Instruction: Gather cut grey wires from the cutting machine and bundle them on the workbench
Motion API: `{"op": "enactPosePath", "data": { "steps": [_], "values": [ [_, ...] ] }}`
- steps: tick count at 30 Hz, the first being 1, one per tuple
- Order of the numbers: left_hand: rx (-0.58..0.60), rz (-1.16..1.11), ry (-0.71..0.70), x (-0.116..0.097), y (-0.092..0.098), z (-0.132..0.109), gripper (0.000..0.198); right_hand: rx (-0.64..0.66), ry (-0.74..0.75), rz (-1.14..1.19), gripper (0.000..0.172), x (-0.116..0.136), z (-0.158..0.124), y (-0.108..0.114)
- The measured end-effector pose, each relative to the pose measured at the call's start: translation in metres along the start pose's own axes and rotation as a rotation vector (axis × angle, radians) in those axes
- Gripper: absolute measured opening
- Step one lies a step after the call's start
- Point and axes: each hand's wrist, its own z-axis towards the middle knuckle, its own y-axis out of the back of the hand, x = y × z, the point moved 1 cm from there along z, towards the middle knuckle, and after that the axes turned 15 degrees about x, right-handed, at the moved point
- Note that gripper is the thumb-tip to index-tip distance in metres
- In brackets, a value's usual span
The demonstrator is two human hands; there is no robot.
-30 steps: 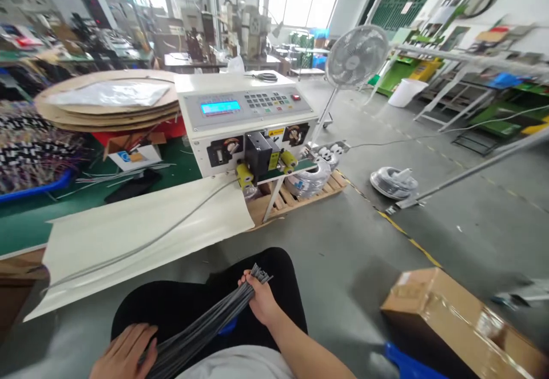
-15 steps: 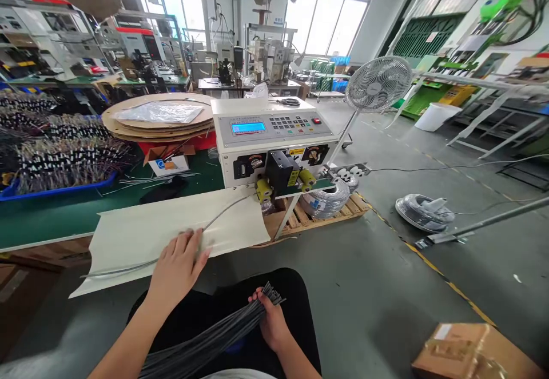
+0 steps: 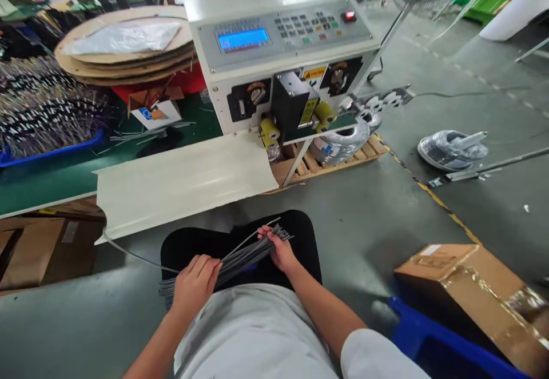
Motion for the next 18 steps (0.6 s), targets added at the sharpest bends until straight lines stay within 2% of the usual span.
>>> {"op": "enactPosePath", "data": {
  "steps": [3, 7, 10, 14, 16, 18],
  "values": [
    [0.115, -0.034, 0.041, -0.015, -0.030, -0.017, 0.009, 0.012, 0.000, 0.020, 0.034, -0.001, -0.001, -0.001],
    [0.173, -0.040, 0.050, -0.019, -0.046, -0.027, 0.013, -0.008, 0.008, 0.046, 0.031, -0.002, 0.000, -0.001],
    [0.190, -0.022, 0.064, -0.020, -0.047, -0.028, 0.014, -0.016, 0.023, 0.053, 0.027, -0.003, 0.000, -0.001],
    [0.255, 0.011, 0.059, -0.015, -0.039, -0.027, 0.018, 0.053, 0.070, 0.052, 0.019, -0.004, 0.001, 0.000],
    [0.323, 0.046, 0.078, -0.001, -0.032, -0.030, 0.024, 0.072, 0.086, 0.056, 0.018, -0.004, 0.001, 0.000],
    [0.360, 0.091, 0.122, 0.023, -0.025, -0.039, 0.031, 0.072, 0.091, 0.060, 0.019, -0.004, 0.001, 0.000]
  ]
}}
